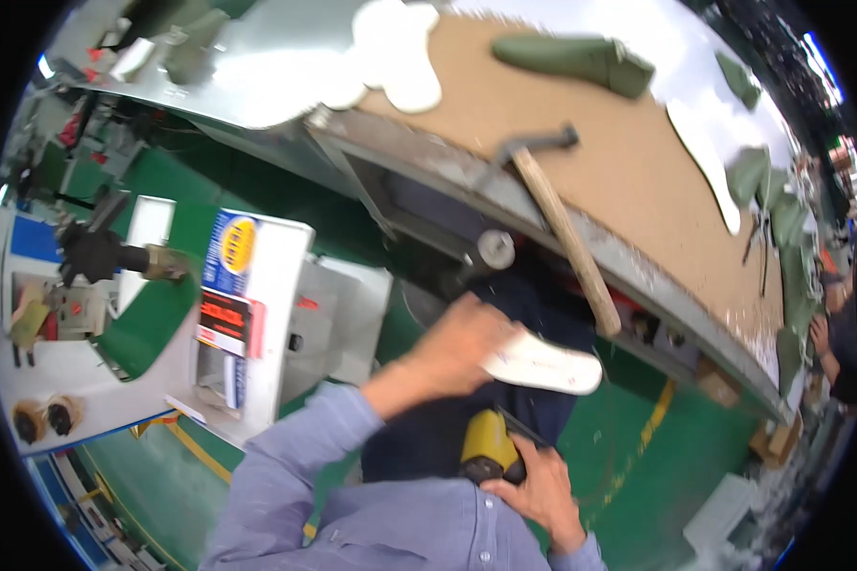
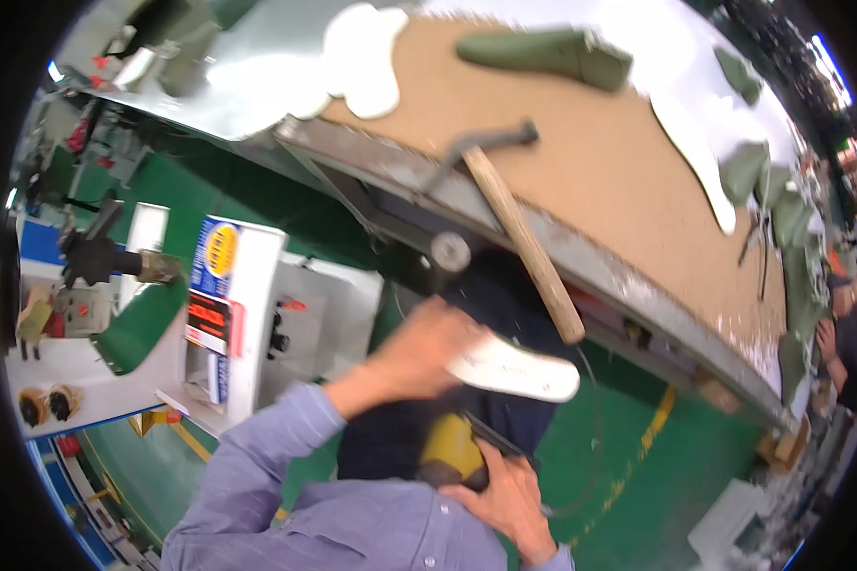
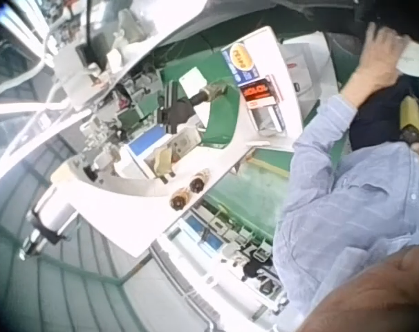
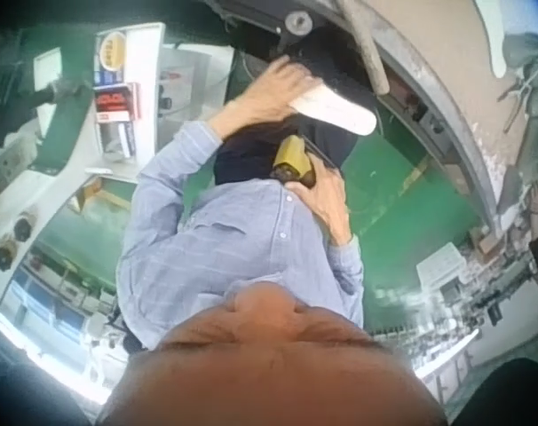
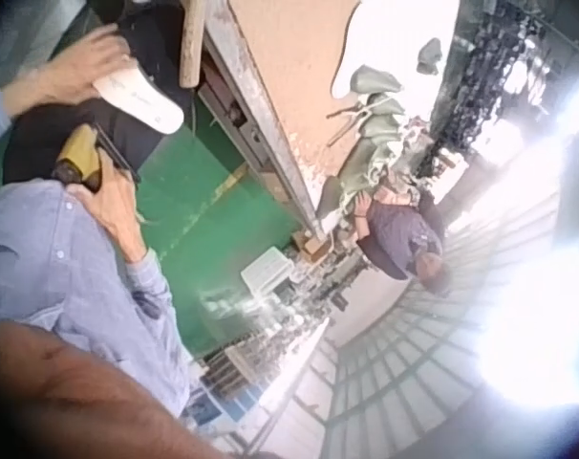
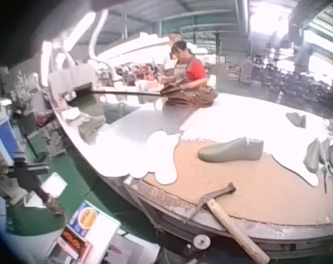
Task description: Assemble shoe components by hammering, tacking, and inspecting materials.
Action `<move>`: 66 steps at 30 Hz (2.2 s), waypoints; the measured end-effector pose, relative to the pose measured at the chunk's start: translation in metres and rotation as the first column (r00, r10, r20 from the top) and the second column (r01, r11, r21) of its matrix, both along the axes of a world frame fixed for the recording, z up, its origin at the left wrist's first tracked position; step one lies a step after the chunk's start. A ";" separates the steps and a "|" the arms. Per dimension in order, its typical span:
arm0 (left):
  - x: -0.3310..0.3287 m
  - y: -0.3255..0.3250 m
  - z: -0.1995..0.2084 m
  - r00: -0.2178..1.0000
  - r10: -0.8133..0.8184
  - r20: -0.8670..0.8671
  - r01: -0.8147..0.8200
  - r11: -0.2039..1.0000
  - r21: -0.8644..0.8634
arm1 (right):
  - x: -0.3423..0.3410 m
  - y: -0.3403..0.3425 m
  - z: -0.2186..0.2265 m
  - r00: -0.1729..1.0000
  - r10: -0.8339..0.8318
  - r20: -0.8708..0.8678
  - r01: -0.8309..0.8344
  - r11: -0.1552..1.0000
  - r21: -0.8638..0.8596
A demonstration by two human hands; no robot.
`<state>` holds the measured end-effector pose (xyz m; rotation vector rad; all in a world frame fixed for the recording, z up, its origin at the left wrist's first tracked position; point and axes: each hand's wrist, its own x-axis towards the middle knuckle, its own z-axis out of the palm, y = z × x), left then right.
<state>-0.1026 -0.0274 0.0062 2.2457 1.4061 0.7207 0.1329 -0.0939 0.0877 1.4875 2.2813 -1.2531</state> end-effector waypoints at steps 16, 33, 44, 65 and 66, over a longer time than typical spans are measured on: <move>-0.112 0.006 0.168 0.192 0.294 0.936 -0.298 0.926 -0.230 | 0.007 -0.011 -0.014 0.993 -0.082 0.083 0.082 0.997 0.004; -0.410 0.150 0.081 -0.093 0.930 0.356 -0.955 -0.184 0.231 | -0.004 -0.017 -0.025 0.954 -0.298 0.017 0.289 0.937 0.194; -0.227 0.231 0.107 0.622 0.760 -0.185 -0.771 0.637 0.024 | -0.008 0.011 -0.019 0.954 -0.225 -0.199 0.285 0.888 0.362; -0.190 0.239 0.158 0.329 0.421 0.845 -0.406 0.871 -0.276 | 0.060 0.230 0.035 0.291 -0.506 -0.812 0.905 0.420 0.063; -0.168 0.231 0.160 0.309 0.347 0.886 -0.285 0.922 -0.262 | 0.083 0.262 0.031 0.317 -0.521 -0.792 0.927 0.349 0.141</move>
